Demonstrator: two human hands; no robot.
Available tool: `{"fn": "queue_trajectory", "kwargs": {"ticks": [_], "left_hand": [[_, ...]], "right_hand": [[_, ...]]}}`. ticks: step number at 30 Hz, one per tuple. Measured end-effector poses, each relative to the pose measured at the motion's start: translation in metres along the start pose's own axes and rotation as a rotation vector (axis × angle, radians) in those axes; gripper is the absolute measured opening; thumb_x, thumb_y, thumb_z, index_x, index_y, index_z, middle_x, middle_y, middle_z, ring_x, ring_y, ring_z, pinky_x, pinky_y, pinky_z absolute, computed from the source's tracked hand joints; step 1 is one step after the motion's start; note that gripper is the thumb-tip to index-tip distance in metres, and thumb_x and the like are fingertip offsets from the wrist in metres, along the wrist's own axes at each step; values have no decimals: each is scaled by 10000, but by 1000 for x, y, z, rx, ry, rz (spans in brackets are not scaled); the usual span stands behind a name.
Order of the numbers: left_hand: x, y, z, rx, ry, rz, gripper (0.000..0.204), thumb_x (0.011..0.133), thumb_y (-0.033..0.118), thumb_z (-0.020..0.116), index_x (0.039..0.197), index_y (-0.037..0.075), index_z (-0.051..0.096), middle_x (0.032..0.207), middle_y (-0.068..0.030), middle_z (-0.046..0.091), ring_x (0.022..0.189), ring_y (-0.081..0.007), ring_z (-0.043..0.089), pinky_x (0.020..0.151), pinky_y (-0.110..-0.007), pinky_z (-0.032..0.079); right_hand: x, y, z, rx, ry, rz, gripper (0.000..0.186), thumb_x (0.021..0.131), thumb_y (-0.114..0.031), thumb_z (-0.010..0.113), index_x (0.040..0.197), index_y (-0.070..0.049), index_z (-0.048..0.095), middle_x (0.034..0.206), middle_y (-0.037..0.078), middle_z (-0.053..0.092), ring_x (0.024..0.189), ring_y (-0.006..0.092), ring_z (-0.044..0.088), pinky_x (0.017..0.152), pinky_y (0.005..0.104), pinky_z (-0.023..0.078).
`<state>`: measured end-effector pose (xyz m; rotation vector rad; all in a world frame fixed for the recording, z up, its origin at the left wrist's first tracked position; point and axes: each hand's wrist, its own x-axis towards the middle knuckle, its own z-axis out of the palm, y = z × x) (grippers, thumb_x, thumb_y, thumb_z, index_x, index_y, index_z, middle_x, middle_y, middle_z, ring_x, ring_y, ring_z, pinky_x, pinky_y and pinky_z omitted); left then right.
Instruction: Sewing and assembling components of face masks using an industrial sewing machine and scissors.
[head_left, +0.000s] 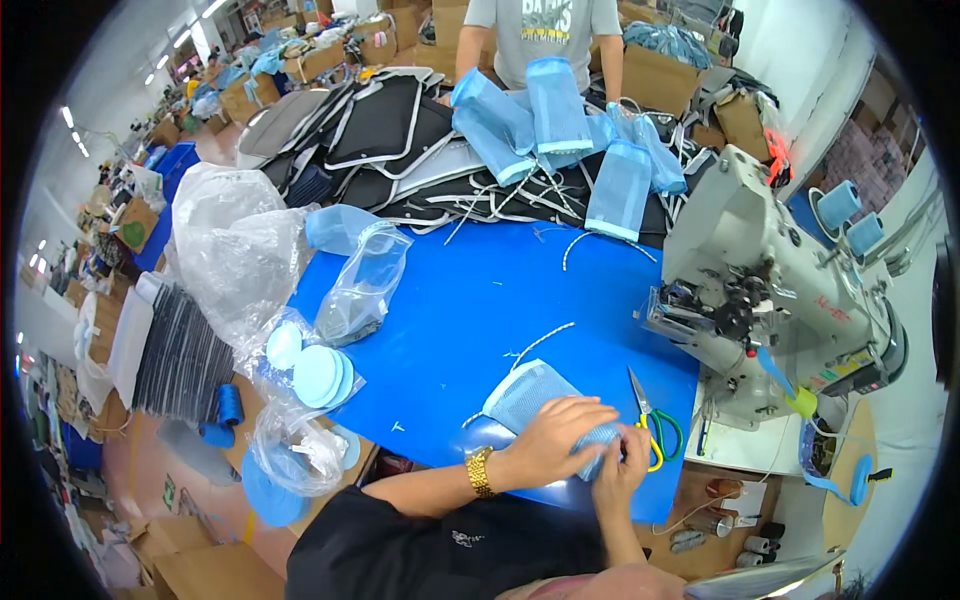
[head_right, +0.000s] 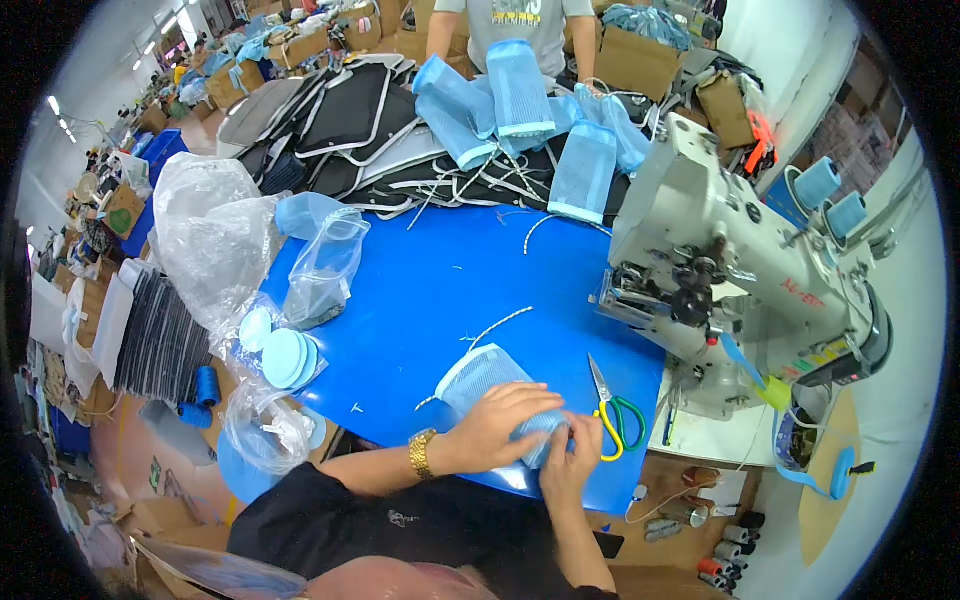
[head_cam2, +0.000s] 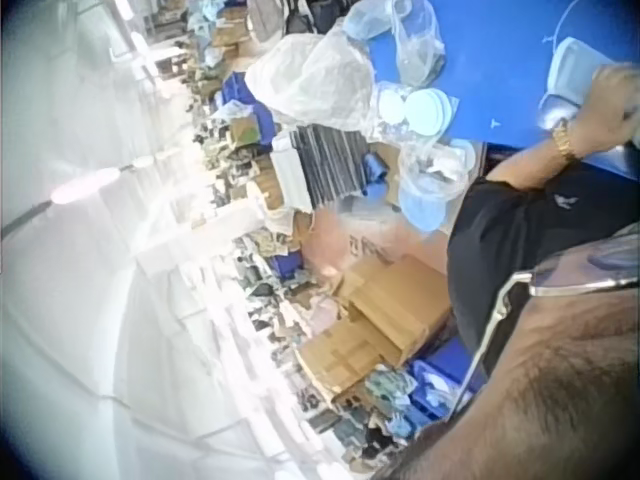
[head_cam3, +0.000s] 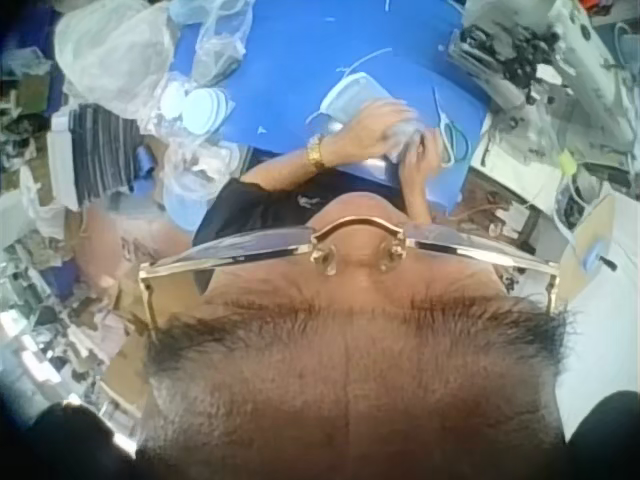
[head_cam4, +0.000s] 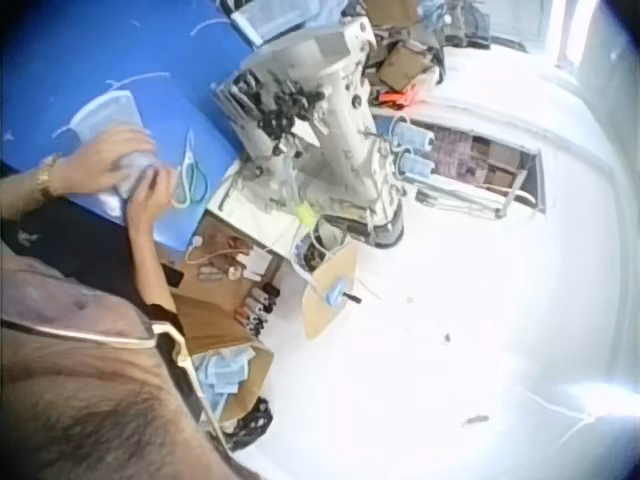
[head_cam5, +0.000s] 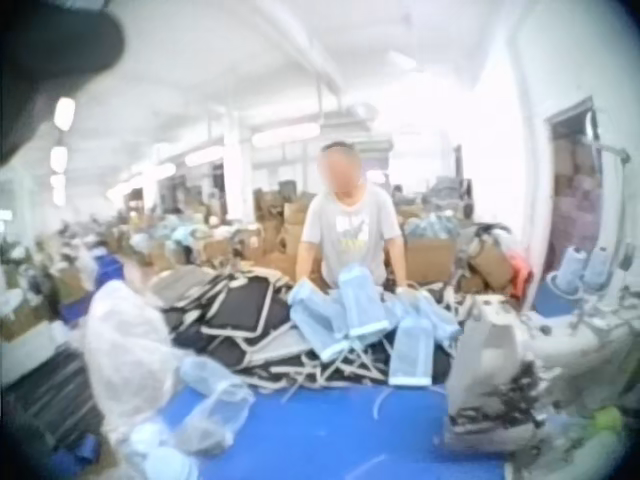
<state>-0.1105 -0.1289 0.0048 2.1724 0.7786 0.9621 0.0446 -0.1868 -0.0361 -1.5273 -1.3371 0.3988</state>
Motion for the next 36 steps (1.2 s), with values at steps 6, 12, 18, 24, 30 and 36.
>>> {"fn": "queue_trajectory", "kwargs": {"ticks": [6, 12, 18, 24, 30, 36], "left_hand": [[-10, 21, 1, 156, 232, -2, 554, 805, 280, 713, 1257, 13, 535, 1291, -186, 542, 1214, -353, 499, 1033, -447, 363], [-25, 17, -12, 112, 387, -13, 256, 799, -9, 609, 1053, 6, 639, 1166, -155, 614, 1120, -302, 562, 964, -384, 433], [-45, 11, -20, 34, 208, -121, 193, 828, 14, 623, 1010, 15, 687, 990, -128, 686, 932, -236, 656, 830, -313, 501], [-56, -24, -16, -563, 85, -431, 219, 959, 177, 582, 998, -21, 667, 868, 6, 649, 775, -34, 548, 670, -186, 450], [-69, -32, -12, -538, 233, -515, 197, 957, 177, 573, 949, 8, 674, 861, -4, 652, 778, -55, 557, 685, -223, 469], [-59, -30, -6, -437, 217, -453, 232, 957, 237, 573, 954, 22, 660, 815, -16, 630, 765, -65, 537, 687, -249, 461]], "right_hand": [[15, -20, 18, 63, 21, -151, 143, 890, -70, 528, 971, 8, 616, 852, 141, 547, 739, 275, 547, 642, 358, 447], [16, -49, 12, 130, -137, -267, 159, 821, -12, 627, 979, -28, 634, 817, 150, 620, 699, 315, 620, 557, 366, 478], [7, -24, -12, 93, -215, -380, 180, 776, -105, 709, 948, -65, 675, 824, 128, 640, 711, 295, 614, 605, 362, 476], [8, -9, -11, 308, -691, 32, 229, 898, -227, 642, 890, -3, 685, 691, 34, 586, 636, 98, 512, 571, 263, 410], [-2, -10, 11, 383, -679, -28, 224, 918, -206, 603, 905, 13, 649, 671, 10, 545, 633, 93, 477, 569, 272, 397], [-9, -7, -5, 264, -650, 228, 172, 917, -137, 596, 904, 25, 651, 750, -33, 575, 693, 47, 478, 596, 225, 391]]}}
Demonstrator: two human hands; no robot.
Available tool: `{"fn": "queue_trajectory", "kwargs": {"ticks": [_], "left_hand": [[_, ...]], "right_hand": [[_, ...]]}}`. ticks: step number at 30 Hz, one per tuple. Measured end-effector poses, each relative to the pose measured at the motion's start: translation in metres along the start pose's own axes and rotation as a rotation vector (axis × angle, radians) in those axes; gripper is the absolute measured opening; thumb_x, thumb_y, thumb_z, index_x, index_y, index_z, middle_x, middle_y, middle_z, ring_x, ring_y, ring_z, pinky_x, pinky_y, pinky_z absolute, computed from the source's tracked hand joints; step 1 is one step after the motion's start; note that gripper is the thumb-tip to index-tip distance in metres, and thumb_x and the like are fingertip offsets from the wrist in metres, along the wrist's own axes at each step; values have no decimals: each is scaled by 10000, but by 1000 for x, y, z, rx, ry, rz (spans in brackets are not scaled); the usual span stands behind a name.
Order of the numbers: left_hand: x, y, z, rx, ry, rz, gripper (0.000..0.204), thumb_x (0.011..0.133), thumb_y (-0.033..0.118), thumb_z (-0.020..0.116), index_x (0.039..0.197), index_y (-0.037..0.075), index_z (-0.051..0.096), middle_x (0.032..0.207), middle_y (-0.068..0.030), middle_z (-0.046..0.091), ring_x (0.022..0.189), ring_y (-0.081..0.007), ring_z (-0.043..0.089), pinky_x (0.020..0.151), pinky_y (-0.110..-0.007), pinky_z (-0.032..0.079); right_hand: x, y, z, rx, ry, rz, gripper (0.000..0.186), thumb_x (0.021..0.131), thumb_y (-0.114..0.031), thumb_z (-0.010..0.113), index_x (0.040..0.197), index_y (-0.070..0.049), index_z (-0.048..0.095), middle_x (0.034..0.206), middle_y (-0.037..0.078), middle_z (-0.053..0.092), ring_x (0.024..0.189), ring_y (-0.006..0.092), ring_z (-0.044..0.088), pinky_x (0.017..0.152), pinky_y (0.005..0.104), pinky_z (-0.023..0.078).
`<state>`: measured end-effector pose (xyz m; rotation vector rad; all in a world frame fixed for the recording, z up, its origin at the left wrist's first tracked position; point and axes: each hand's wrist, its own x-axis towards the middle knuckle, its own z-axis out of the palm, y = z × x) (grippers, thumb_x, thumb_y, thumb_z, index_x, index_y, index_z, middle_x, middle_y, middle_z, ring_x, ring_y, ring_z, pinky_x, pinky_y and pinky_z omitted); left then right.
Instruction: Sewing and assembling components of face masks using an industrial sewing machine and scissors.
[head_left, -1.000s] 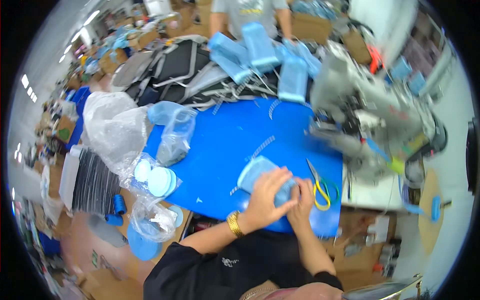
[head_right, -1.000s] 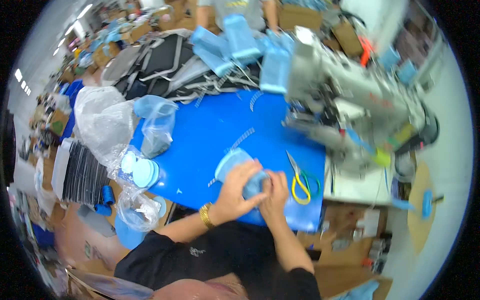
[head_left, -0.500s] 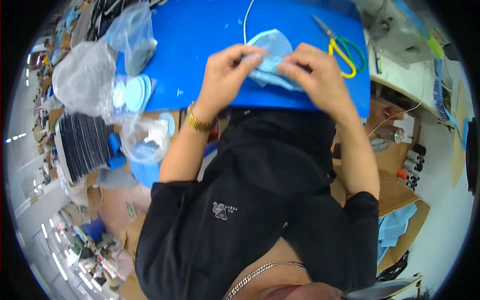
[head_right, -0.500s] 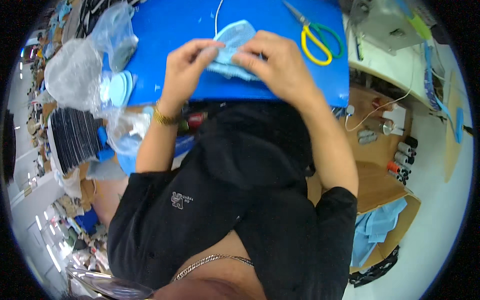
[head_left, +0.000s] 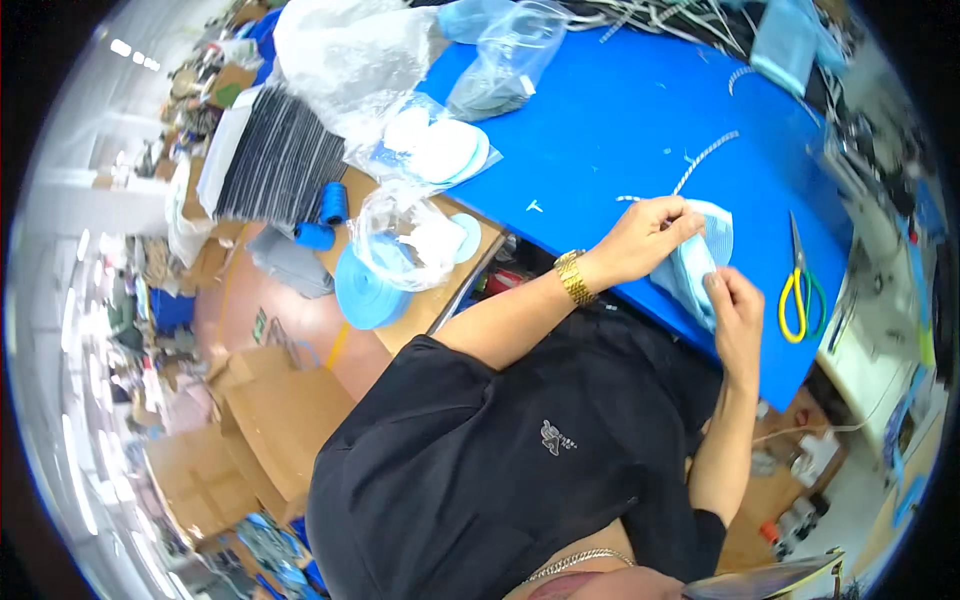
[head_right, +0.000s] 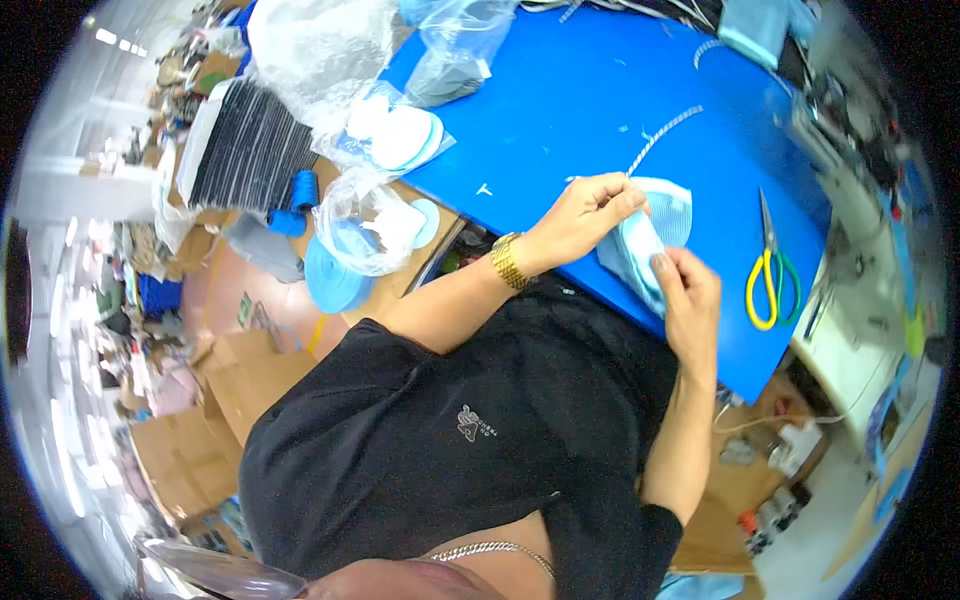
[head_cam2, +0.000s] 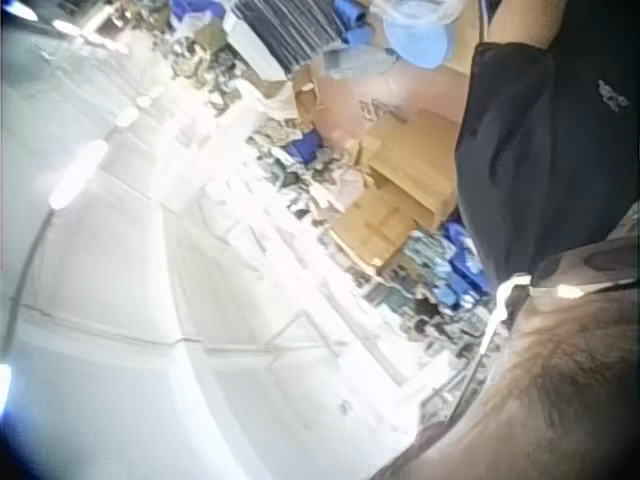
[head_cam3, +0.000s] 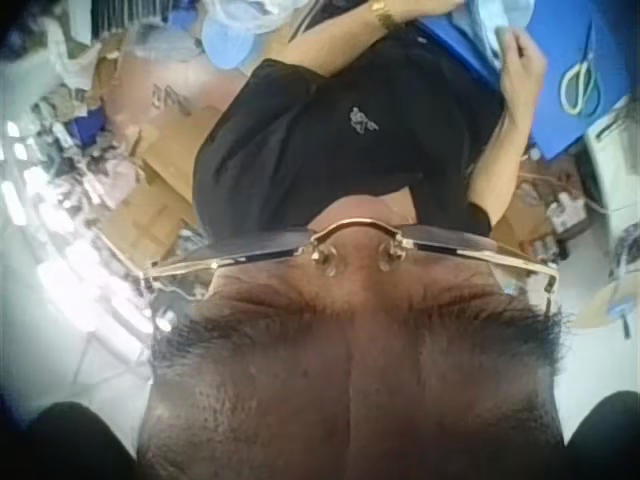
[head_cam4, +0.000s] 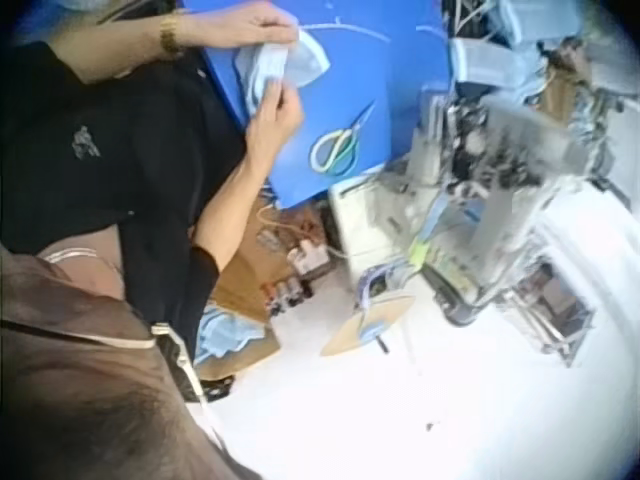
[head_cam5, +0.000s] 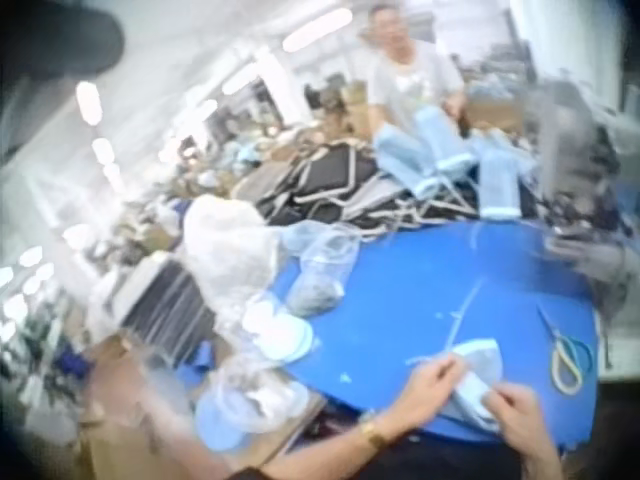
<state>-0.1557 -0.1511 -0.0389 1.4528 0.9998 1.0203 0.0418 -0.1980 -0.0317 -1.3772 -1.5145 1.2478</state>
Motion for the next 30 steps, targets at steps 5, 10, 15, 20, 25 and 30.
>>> {"fn": "queue_trajectory", "kwargs": {"ticks": [5, 10, 15, 20, 25, 30], "left_hand": [[-16, 0, -48, 20, 254, 86, 188, 931, 182, 607, 946, 5, 668, 912, -40, 665, 836, -96, 605, 768, -262, 491], [-44, -20, -109, 247, 513, 72, 160, 878, 164, 654, 896, 7, 675, 865, -87, 674, 750, -150, 628, 678, -265, 497], [-84, -13, -206, 452, 765, -73, 172, 879, 166, 652, 954, 13, 682, 883, -78, 694, 781, -126, 635, 692, -271, 492], [-92, -53, -294, 1031, 799, -159, 327, 830, 314, 674, 994, 31, 677, 996, -162, 664, 952, -317, 615, 845, -410, 475], [-89, -73, -297, 1057, 700, -316, 601, 787, 453, 684, 1207, 37, 576, 1250, -196, 544, 1138, -363, 501, 971, -428, 408], [-81, -65, -272, 1257, 676, -277, 691, 795, 507, 655, 1284, 35, 527, 1394, -225, 428, 1309, -402, 365, 1061, -523, 305]], "right_hand": [[6, -4, 13, -39, 42, -70, 184, 923, -149, 609, 907, 30, 650, 757, -33, 577, 701, 48, 480, 603, 217, 387], [7, -4, 7, -41, 206, -85, 176, 944, -140, 587, 929, 29, 634, 768, -31, 535, 691, 42, 425, 598, 199, 341], [11, -10, 10, 73, 323, -70, 243, 954, -215, 590, 911, 22, 625, 786, -19, 552, 716, 56, 445, 624, 206, 355], [12, -1, 4, -77, 288, -102, 227, 956, -197, 564, 905, 20, 610, 792, -15, 547, 735, 73, 453, 636, 229, 372], [14, -4, 13, -64, 303, -90, 208, 948, -172, 568, 838, 0, 608, 710, -42, 504, 675, 57, 412, 584, 229, 335], [14, 3, 10, -8, 323, -166, 228, 954, -200, 580, 858, -1, 634, 720, -50, 527, 669, 39, 412, 574, 215, 324]]}}
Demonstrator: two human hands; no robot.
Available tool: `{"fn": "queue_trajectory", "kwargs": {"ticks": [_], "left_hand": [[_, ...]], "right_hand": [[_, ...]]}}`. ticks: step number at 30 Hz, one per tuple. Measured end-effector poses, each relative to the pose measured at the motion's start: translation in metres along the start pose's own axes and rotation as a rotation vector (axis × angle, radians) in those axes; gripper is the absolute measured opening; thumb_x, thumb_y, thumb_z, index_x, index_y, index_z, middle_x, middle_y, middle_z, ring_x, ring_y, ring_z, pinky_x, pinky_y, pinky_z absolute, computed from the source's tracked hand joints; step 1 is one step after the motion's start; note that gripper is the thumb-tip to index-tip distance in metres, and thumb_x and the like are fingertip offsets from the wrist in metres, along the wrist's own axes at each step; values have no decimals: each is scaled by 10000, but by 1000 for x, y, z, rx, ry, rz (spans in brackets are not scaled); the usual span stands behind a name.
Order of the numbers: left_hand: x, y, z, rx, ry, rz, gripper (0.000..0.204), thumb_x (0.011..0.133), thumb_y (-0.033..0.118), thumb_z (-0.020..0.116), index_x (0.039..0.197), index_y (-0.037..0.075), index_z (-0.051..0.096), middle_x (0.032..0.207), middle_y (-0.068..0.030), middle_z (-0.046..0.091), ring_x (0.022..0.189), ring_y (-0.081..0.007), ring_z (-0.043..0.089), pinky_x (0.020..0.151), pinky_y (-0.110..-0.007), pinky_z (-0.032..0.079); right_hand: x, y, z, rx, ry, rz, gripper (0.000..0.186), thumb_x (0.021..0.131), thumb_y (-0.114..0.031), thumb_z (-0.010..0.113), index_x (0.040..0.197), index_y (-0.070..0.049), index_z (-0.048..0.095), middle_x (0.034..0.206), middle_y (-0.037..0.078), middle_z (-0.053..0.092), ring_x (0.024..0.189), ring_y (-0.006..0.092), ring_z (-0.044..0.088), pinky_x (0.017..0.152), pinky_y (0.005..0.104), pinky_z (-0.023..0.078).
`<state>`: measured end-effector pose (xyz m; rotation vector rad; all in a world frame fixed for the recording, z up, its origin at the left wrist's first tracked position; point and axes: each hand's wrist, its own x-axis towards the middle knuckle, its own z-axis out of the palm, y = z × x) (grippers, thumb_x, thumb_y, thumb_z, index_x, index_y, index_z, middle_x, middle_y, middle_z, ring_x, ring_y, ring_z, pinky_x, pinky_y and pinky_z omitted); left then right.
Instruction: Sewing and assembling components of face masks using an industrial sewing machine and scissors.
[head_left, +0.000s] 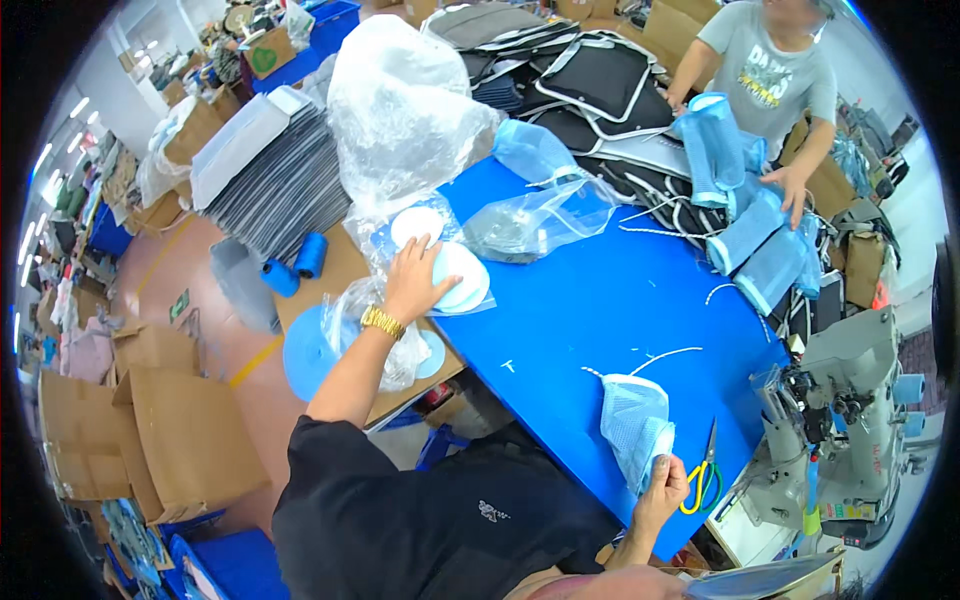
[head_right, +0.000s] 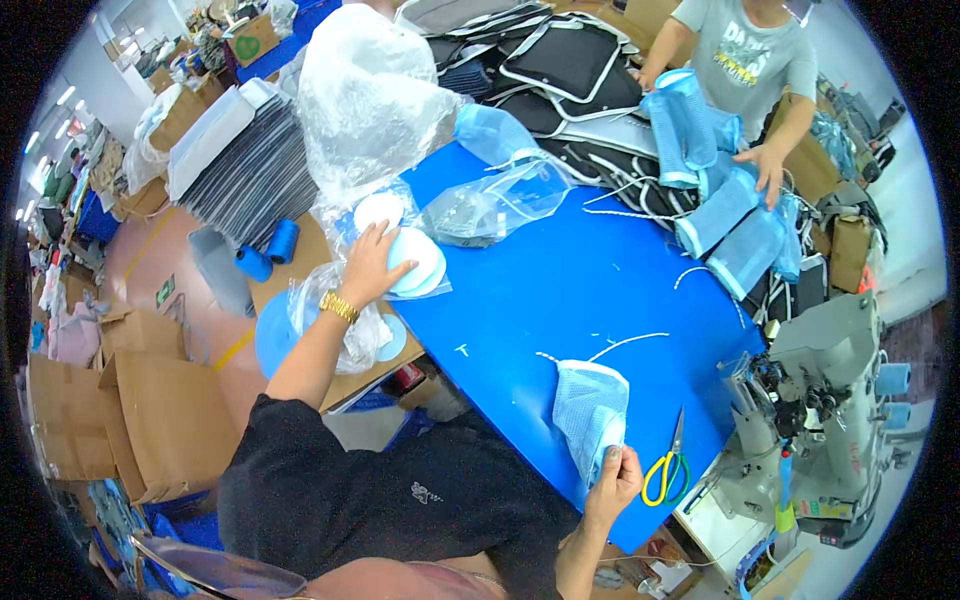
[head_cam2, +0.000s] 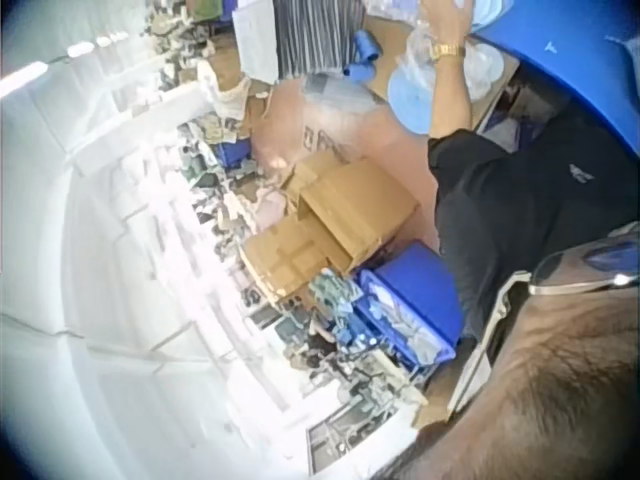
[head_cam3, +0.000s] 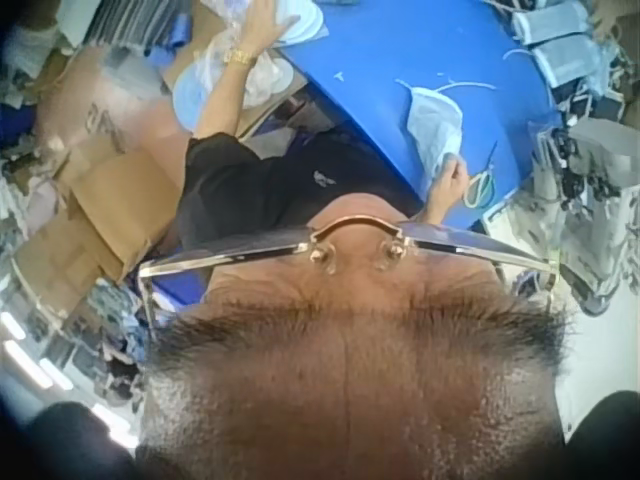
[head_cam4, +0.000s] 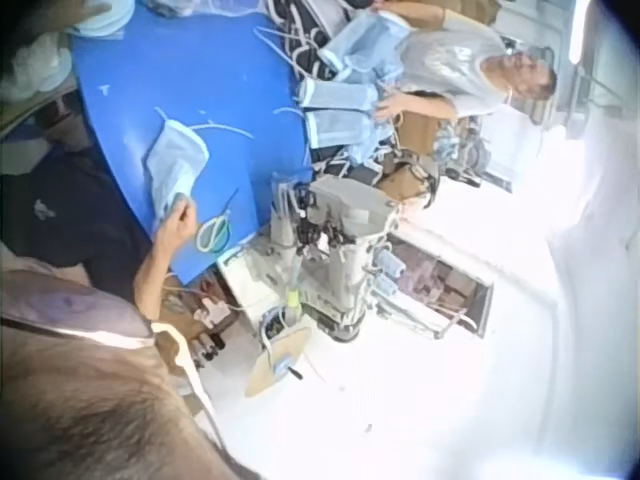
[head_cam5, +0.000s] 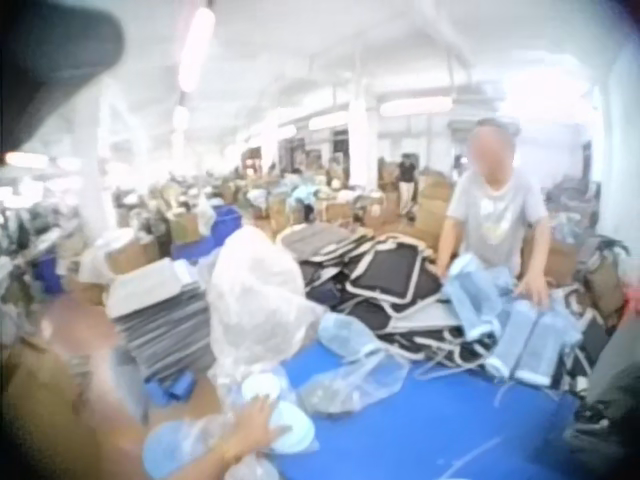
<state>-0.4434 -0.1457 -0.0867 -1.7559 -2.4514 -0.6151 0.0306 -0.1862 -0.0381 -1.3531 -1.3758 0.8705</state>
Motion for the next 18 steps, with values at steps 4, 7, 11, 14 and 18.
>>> {"fn": "queue_trajectory", "kwargs": {"ticks": [4, 7, 11, 14, 18], "left_hand": [[-10, 22, -3, 77, -23, 57, 725, 831, 526, 604, 1322, 8, 477, 1415, -231, 406, 1338, -394, 341, 1095, -524, 250], [-18, 23, 3, 61, -36, 32, 718, 841, 512, 598, 1335, 8, 464, 1423, -233, 397, 1339, -381, 345, 1102, -505, 246], [-24, 25, 7, 54, -3, 44, 671, 863, 474, 585, 1342, 19, 463, 1418, -236, 405, 1334, -375, 356, 1097, -494, 254], [-30, 28, 7, -5, 7, 63, 640, 859, 419, 611, 1335, 17, 467, 1386, -221, 449, 1314, -371, 387, 1077, -505, 277], [-27, 34, 15, -106, 101, 194, 507, 814, 236, 693, 1250, 29, 538, 1230, -188, 586, 1175, -368, 531, 982, -448, 417]], "right_hand": [[2, -6, -1, 10, 2, 44, 174, 938, -151, 595, 890, 12, 631, 757, -39, 537, 695, 46, 432, 610, 210, 353], [0, -6, 0, 44, -1, 37, 172, 937, -141, 595, 908, 23, 637, 774, -28, 557, 703, 48, 452, 618, 210, 372], [-5, -9, 0, 77, -4, 30, 166, 941, -122, 585, 917, 33, 637, 798, -13, 582, 712, 53, 480, 633, 207, 393], [-10, -8, -4, 90, 26, 53, 162, 934, -115, 588, 915, 39, 637, 791, -7, 585, 709, 58, 481, 632, 211, 395], [-11, -10, -8, -3, 32, 17, 159, 916, -108, 595, 920, 44, 639, 765, 1, 576, 707, 74, 481, 619, 233, 394]]}}
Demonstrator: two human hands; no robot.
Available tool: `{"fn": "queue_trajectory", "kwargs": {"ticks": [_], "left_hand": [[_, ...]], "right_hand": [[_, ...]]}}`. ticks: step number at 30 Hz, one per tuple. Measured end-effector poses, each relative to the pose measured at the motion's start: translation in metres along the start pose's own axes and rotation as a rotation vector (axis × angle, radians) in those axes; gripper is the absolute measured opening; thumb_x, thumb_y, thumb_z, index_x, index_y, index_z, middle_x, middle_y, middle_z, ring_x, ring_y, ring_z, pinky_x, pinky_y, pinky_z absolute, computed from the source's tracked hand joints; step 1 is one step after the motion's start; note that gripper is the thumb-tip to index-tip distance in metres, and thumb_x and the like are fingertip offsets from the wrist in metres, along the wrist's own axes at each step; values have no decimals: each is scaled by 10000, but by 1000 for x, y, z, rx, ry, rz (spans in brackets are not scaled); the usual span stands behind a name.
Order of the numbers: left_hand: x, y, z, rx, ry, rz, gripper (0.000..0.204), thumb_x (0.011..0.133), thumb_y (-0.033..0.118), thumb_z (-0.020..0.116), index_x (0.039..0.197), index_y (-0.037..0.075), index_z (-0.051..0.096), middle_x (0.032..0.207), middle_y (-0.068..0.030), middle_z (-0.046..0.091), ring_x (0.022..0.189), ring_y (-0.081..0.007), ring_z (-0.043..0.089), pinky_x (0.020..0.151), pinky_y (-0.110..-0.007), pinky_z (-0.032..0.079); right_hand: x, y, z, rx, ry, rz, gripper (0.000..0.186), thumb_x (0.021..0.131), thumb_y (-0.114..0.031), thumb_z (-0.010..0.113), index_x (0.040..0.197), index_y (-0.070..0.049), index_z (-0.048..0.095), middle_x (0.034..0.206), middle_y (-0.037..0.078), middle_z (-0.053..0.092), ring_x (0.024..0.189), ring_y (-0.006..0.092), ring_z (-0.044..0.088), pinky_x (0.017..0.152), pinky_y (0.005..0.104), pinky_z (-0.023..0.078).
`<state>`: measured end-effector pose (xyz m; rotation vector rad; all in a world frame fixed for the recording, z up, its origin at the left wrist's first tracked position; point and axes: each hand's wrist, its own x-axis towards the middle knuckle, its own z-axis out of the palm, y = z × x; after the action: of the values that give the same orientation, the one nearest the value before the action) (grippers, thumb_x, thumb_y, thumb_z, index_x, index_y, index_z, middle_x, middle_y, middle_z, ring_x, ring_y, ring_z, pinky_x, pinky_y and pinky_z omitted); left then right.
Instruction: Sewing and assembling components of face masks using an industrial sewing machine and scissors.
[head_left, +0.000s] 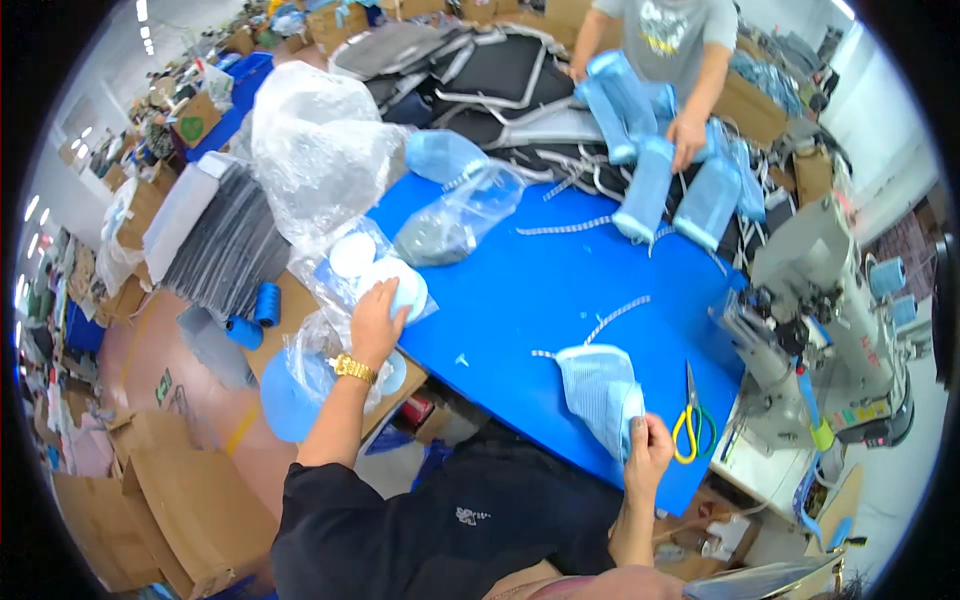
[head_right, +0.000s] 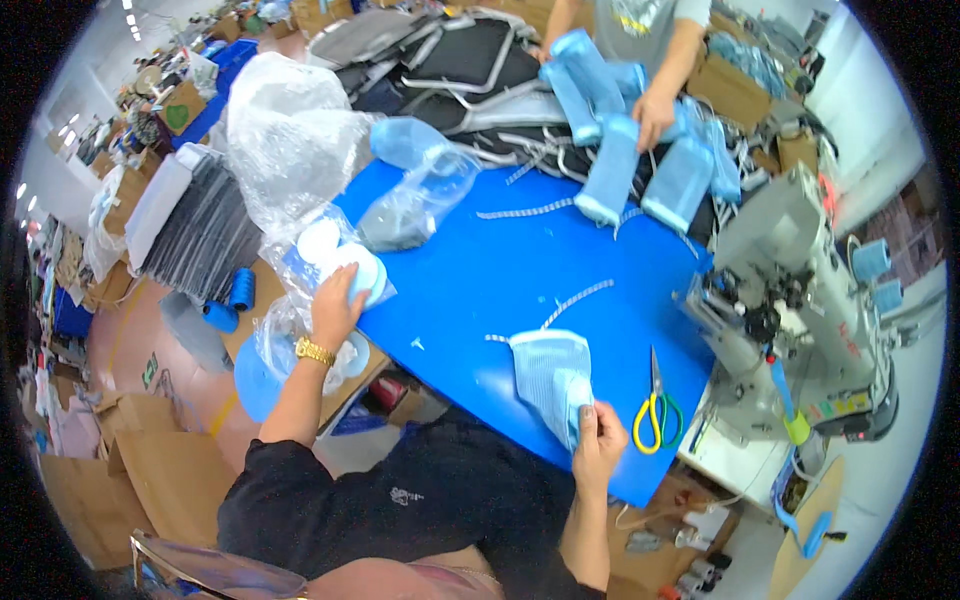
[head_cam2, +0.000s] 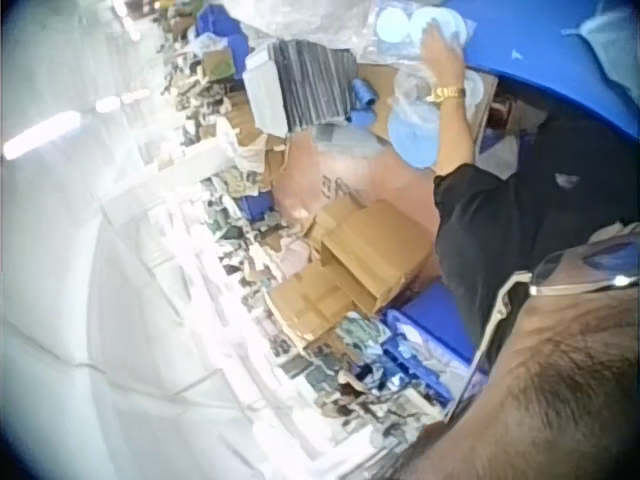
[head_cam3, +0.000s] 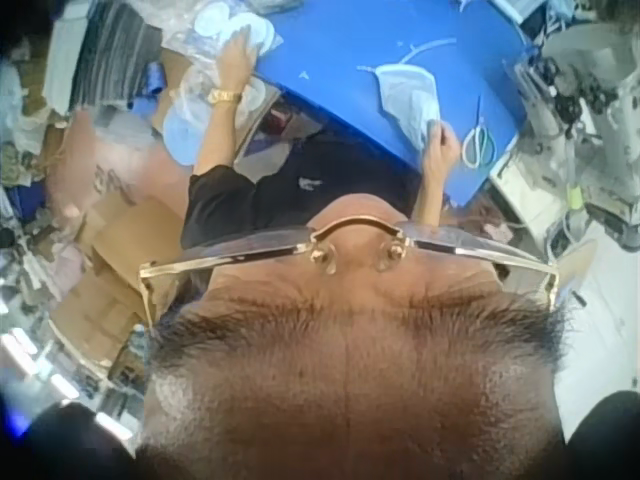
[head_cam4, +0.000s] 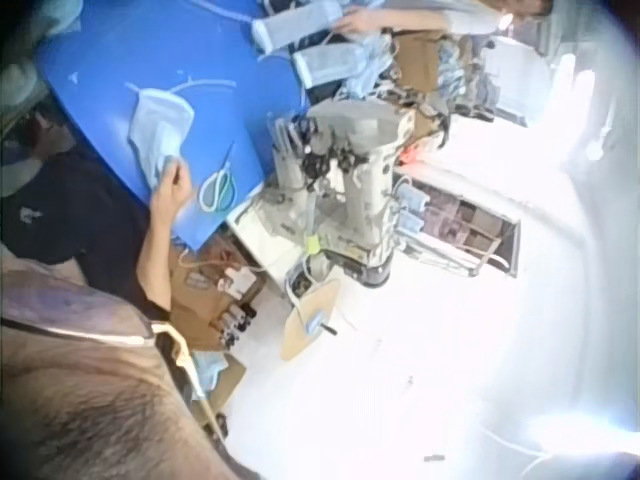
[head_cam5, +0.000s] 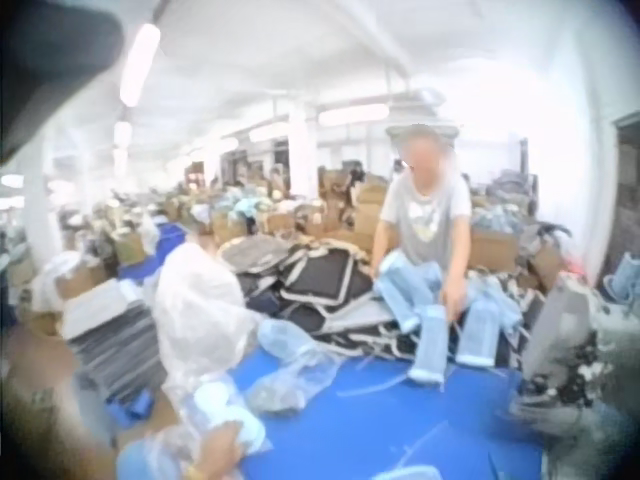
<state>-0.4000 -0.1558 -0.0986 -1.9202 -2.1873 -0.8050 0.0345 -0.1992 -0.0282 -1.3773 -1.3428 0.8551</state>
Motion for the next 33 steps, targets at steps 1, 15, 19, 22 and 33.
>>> {"fn": "queue_trajectory", "kwargs": {"ticks": [1, 15, 19, 22, 33], "left_hand": [[-2, -2, 4, -8, 113, 58, 398, 787, 149, 713, 1152, 35, 604, 1133, -171, 640, 1082, -355, 593, 911, -418, 476], [1, -1, 4, -17, 204, 67, 132, 791, 95, 684, 921, 88, 702, 1003, -84, 693, 1017, -278, 643, 845, -370, 516], [4, 6, 6, -49, 225, 103, 112, 772, 83, 693, 883, 77, 683, 990, -90, 692, 998, -281, 645, 840, -368, 513], [-3, -9, 22, -95, 269, 69, 104, 764, 96, 727, 829, 38, 670, 912, -133, 689, 926, -306, 655, 809, -390, 514], [22, 101, -17, -296, 195, 110, 176, 846, 102, 671, 1010, 40, 686, 1158, -136, 625, 1090, -307, 571, 935, -394, 444]], "right_hand": [[-1, -1, -3, -28, -9, 27, 160, 915, -109, 594, 922, 45, 639, 767, 4, 577, 709, 77, 485, 620, 235, 395], [2, 25, -7, 75, 49, -6, 167, 921, -101, 625, 985, 51, 647, 859, 16, 623, 763, 75, 520, 699, 214, 426], [-3, 24, -13, 14, 137, -54, 133, 915, -67, 614, 969, 51, 643, 838, 23, 618, 756, 77, 526, 689, 226, 435], [-11, 31, -13, -104, 251, 85, 94, 905, -55, 609, 873, 30, 634, 787, 0, 586, 700, 63, 504, 623, 220, 424], [-10, 48, 7, -97, 136, -43, 87, 860, -22, 630, 927, 32, 643, 702, 29, 546, 607, 80, 455, 546, 235, 372]]}}
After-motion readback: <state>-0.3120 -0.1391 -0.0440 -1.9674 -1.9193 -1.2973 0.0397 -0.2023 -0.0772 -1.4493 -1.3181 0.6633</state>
